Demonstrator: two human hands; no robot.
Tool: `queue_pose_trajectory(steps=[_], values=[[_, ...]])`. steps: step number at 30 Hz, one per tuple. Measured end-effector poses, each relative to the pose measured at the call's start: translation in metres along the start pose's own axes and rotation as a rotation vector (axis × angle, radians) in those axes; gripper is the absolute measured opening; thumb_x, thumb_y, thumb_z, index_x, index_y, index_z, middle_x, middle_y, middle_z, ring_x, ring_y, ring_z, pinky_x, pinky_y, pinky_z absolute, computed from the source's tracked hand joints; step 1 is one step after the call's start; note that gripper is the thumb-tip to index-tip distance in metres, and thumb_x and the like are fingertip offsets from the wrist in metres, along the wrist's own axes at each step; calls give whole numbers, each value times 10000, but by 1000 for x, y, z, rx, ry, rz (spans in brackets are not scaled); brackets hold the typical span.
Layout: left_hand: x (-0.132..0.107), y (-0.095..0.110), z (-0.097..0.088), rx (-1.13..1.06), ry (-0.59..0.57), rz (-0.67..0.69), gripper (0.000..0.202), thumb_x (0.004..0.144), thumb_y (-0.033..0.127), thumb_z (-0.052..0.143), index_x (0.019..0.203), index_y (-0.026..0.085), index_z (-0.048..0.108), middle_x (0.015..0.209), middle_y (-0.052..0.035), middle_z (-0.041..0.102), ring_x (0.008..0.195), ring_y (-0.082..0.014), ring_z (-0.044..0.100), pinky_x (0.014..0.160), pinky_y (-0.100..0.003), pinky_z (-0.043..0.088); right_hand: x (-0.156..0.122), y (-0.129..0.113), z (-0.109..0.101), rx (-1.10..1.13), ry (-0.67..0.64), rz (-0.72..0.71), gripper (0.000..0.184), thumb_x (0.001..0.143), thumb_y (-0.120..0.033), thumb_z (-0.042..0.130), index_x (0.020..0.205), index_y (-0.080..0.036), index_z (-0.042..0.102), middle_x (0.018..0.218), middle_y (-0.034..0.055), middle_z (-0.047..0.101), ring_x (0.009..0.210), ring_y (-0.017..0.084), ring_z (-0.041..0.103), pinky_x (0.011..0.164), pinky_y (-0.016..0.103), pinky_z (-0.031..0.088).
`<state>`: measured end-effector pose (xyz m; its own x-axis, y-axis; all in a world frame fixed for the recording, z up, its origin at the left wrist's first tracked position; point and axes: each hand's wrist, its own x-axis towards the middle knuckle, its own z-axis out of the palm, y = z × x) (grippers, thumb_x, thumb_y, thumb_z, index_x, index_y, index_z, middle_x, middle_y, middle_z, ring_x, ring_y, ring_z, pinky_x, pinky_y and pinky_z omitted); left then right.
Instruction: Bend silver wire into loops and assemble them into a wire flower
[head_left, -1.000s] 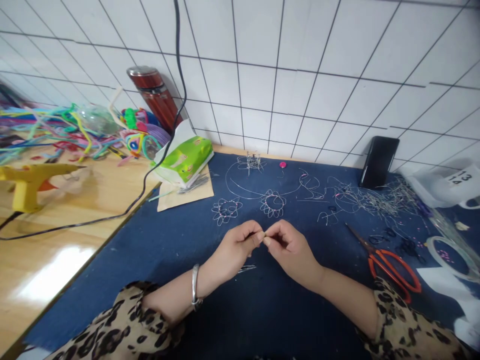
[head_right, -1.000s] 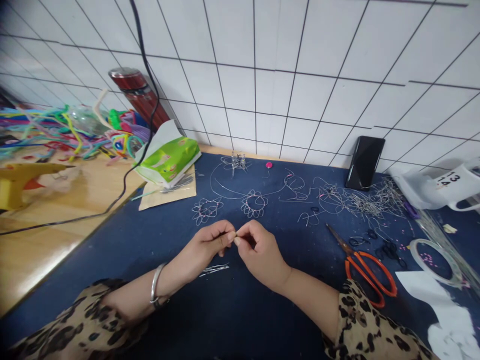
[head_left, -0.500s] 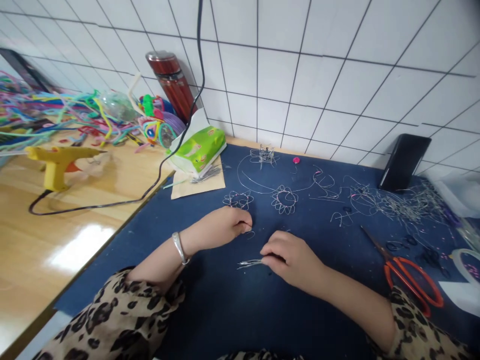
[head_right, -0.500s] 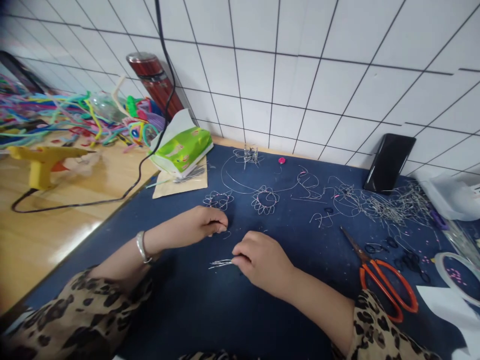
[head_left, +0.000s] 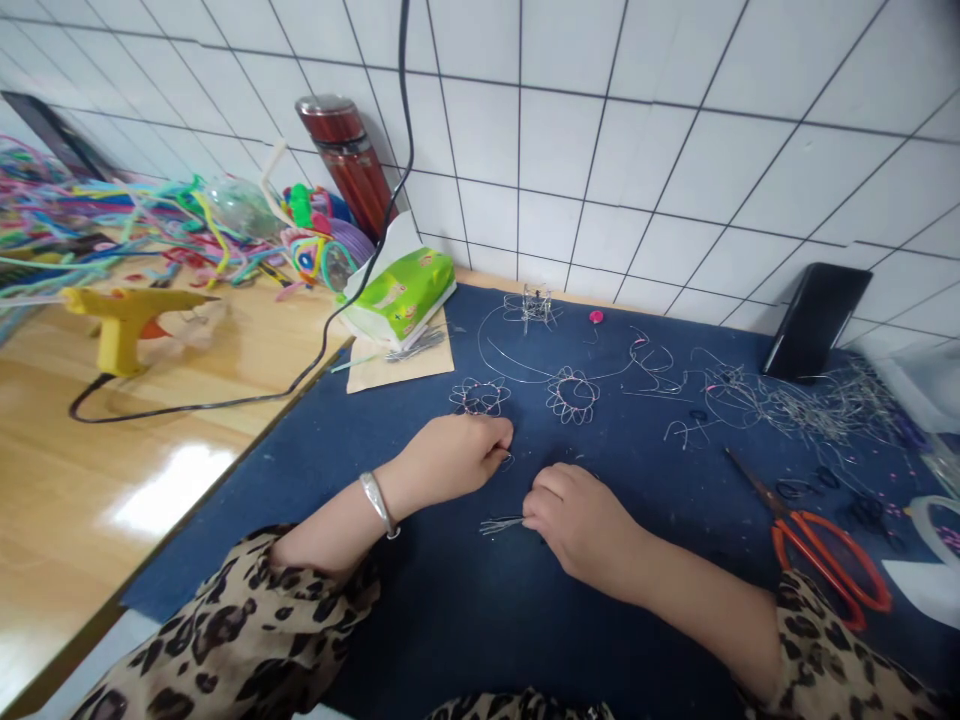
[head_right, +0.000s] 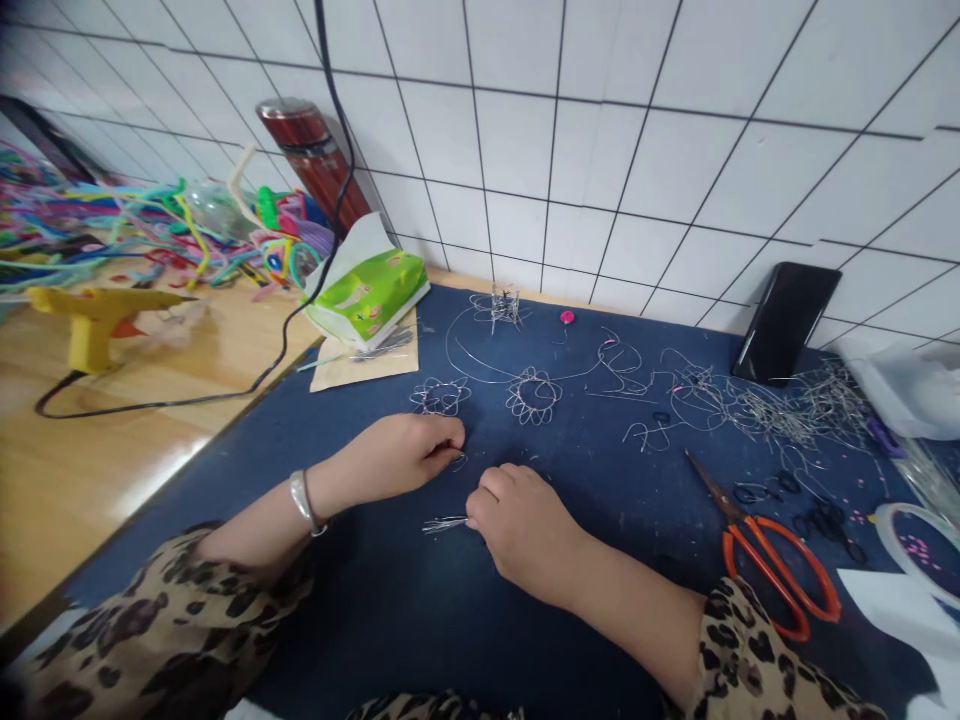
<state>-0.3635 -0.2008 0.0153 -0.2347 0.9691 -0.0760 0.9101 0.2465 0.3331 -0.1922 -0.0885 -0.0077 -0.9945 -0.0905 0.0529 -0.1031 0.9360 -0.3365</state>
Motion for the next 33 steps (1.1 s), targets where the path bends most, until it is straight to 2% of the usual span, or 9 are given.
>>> queue_pose_trajectory(steps=[8,13,18,21,26,33], values=[[0,-2,-4,-2,-13,-1,193,850,243,417,751,187,573,665,-24,617,612,-163,557,566,-251,337,-2,11,-5,100,29,29,152,873,-160,415,815,-169,555,824,34,523,780,145,467,742,312,391],[0,-1,-9,-188,47,38,196,862,245,435,821,183,616,742,-25,630,700,-153,563,641,-244,377,-2,16,-10,244,93,65,140,866,-136,426,816,-171,551,822,29,531,778,131,482,710,280,410],[-1,7,-15,-448,-117,175,193,852,264,477,833,183,652,762,-9,631,699,-126,555,652,-216,389,0,17,-17,377,111,146,141,860,-148,436,785,-183,550,799,11,528,760,115,492,683,254,412],[-1,9,-16,-515,-202,200,184,835,267,505,841,190,671,760,-11,637,690,-128,555,643,-214,386,1,15,-19,413,87,142,157,849,-145,447,747,-186,559,768,-1,524,731,107,492,666,244,404],[-1,9,-14,-488,-173,174,201,846,257,482,832,186,670,751,-12,632,682,-129,544,642,-217,381,0,15,-16,437,114,58,148,820,-121,481,732,-189,578,765,-3,550,762,113,499,712,256,399],[-1,13,-14,-513,-237,231,167,824,228,520,872,197,677,782,-16,649,726,-136,568,674,-217,403,0,17,-19,555,229,181,135,838,-167,459,761,-191,567,767,-1,537,717,105,504,668,246,416]])
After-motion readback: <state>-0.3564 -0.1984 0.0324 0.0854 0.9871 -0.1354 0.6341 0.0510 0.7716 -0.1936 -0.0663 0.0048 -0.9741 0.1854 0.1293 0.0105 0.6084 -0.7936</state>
